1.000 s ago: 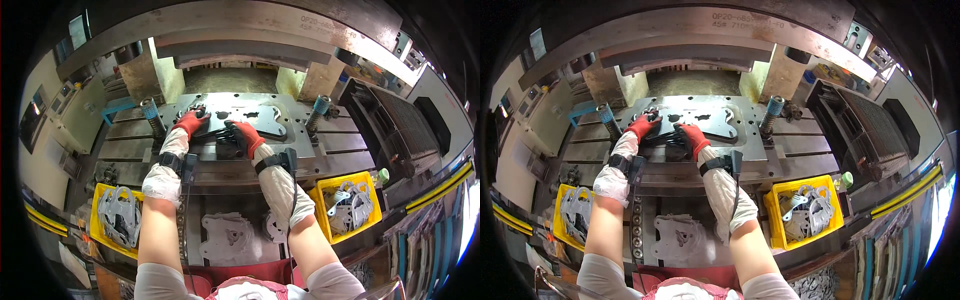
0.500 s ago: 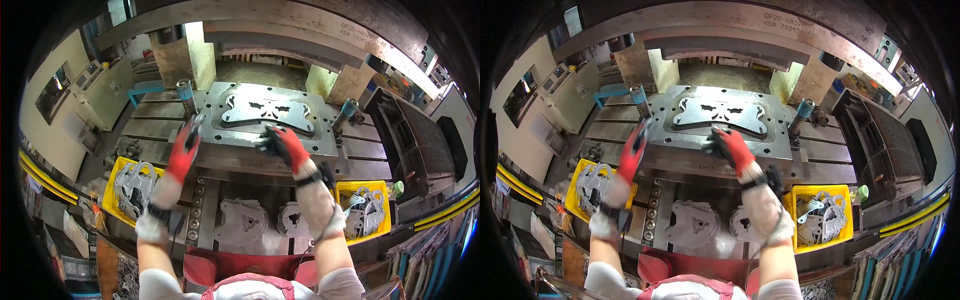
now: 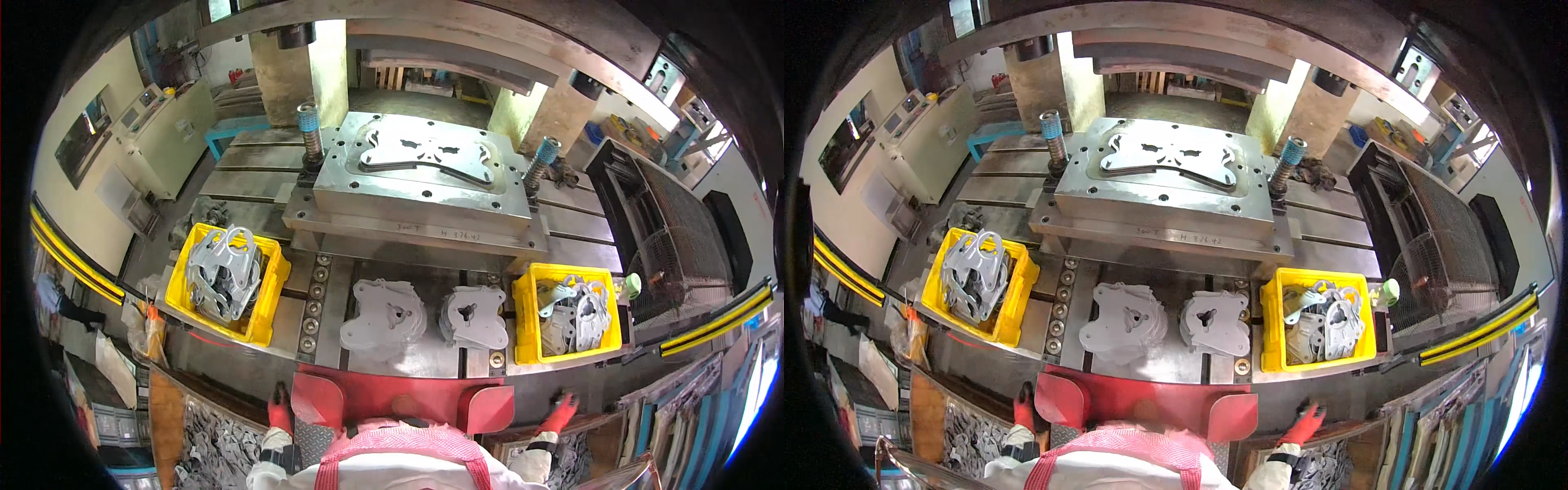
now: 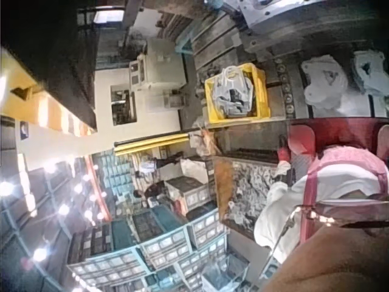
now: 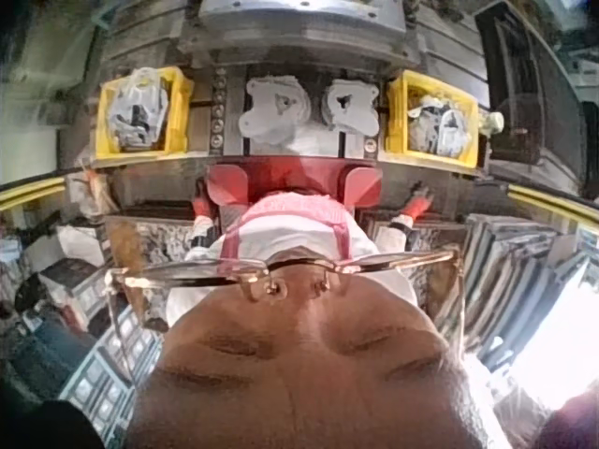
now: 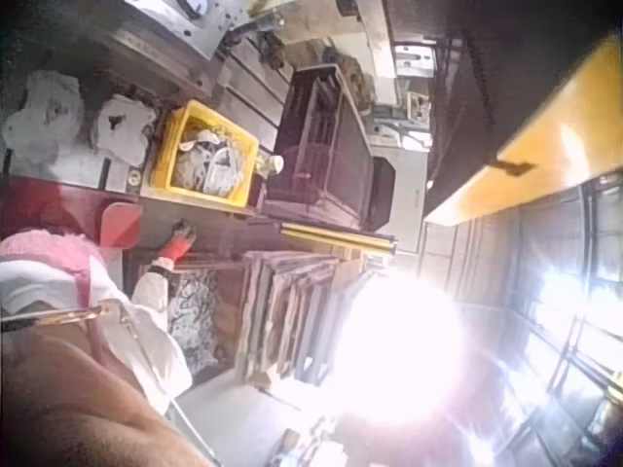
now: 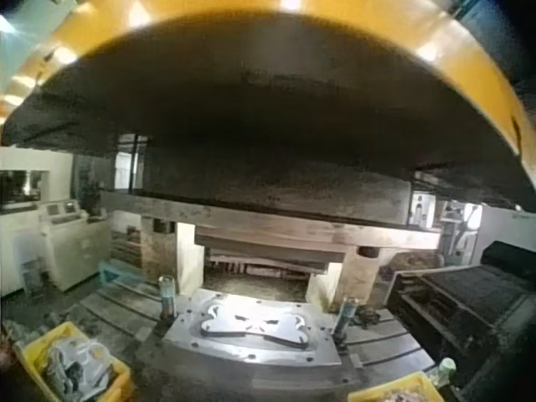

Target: Operating a stamping press to form metal components and sorting them into bins.

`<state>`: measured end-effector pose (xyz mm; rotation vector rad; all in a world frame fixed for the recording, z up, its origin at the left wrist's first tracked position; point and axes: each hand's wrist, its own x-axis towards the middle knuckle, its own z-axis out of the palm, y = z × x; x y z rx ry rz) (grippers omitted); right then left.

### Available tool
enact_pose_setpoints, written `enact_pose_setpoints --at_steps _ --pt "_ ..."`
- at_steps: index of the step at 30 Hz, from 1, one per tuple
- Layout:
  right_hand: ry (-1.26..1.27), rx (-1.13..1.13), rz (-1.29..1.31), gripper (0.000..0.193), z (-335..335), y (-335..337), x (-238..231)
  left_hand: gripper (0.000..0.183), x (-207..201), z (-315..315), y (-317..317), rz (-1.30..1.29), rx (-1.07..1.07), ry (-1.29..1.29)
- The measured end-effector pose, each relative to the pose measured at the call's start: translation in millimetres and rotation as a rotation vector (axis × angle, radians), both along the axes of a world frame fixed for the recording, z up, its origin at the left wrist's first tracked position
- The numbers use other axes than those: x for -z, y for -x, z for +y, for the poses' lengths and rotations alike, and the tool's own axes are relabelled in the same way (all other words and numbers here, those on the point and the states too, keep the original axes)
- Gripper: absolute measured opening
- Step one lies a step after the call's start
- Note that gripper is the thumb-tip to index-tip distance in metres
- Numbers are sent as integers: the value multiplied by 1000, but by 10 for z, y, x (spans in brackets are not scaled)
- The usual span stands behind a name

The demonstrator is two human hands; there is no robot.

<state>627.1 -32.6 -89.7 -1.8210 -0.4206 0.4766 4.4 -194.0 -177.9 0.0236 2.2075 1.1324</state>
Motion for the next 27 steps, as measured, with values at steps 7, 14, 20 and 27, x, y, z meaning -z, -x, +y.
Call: enact_pose_setpoints --at_steps 7,14,20,27 --pt "229 -548 439 28 -445 372 1309 39 535 -55 211 -668 442 -599" --pt "307 -577 239 28 -754 320 1538 34 -679 -112 75 305 1211 520" --pt "365 -587 194 28 -817 252 1581 41 -1231 -72 -80 222 1139 308" --pt "380 -589 161 29 -813 211 1629 41 -1102 -52 -89 195 1086 148"
